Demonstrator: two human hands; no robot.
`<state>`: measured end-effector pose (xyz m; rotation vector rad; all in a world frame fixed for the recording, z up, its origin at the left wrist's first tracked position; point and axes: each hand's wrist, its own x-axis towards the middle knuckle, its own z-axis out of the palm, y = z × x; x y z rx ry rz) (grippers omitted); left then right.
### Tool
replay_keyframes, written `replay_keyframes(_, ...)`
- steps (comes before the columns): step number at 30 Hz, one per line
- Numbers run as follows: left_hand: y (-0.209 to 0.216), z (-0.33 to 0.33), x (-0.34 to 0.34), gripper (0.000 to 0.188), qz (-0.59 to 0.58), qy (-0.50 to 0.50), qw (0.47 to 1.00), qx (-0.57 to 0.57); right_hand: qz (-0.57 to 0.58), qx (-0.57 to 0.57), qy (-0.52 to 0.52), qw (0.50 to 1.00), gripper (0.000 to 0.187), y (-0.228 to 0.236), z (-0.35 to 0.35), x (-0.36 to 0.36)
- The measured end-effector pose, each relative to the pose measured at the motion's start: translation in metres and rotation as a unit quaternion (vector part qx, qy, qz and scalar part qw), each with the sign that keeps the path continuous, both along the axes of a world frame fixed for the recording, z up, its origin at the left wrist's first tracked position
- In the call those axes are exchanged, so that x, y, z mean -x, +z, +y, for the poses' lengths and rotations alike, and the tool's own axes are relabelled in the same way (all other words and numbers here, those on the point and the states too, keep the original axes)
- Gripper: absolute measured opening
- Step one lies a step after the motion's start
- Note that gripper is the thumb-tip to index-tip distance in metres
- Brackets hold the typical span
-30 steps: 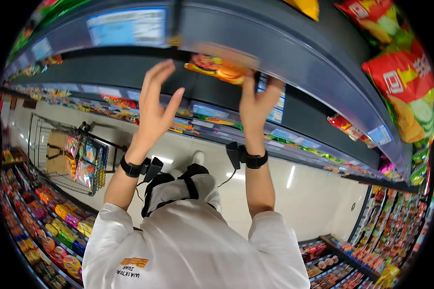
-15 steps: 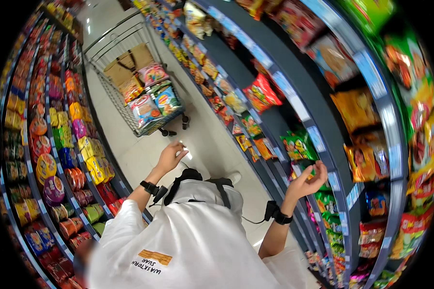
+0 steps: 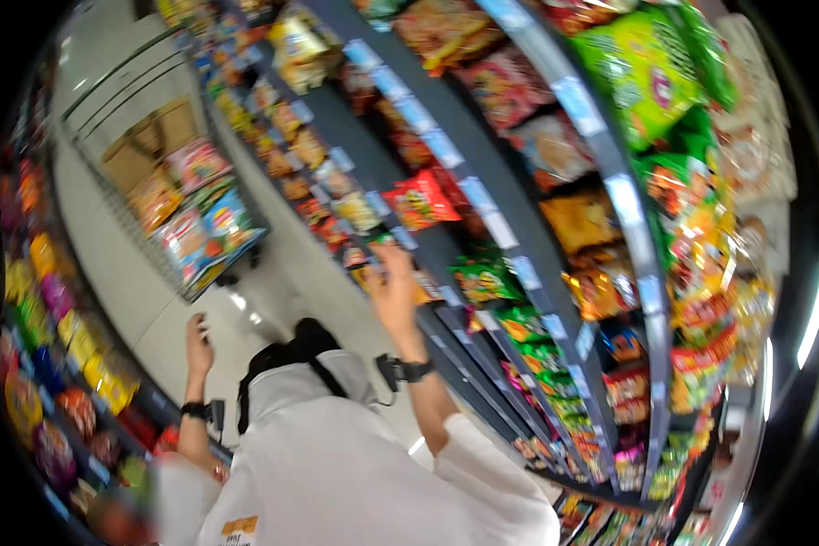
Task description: The person takes various snack packages from a shopping cart and places them onto their corresponding supermarket shelves, turning some packages to face forward.
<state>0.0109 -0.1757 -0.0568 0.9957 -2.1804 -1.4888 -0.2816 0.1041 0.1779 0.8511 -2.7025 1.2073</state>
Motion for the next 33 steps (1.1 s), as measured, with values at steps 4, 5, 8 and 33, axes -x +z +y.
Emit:
replay_keyframes(4, -0.01, -0.032, 0.018, 0.044, -0.19, -0.042, 0.98, 0.042, -0.107, -0.036, 0.084, 0.99, 0.036, -0.041, -0.053, 0.019)
replay_keyframes(5, -0.017, -0.037, 0.024, 0.05, -0.207, -0.045, 0.977, 0.02, -0.13, -0.062, 0.114, 0.983, 0.035, -0.055, -0.065, 0.026)
replay_keyframes(8, -0.05, -0.057, 0.027, 0.067, -0.253, -0.036, 0.967, -0.015, -0.167, -0.107, 0.247, 0.948, 0.037, -0.102, -0.117, 0.03)
replay_keyframes(33, -0.125, -0.169, 0.146, 0.09, -0.214, 0.283, 0.922, -0.158, -0.256, -0.26, 0.353, 0.862, 0.015, -0.286, -0.289, 0.056)
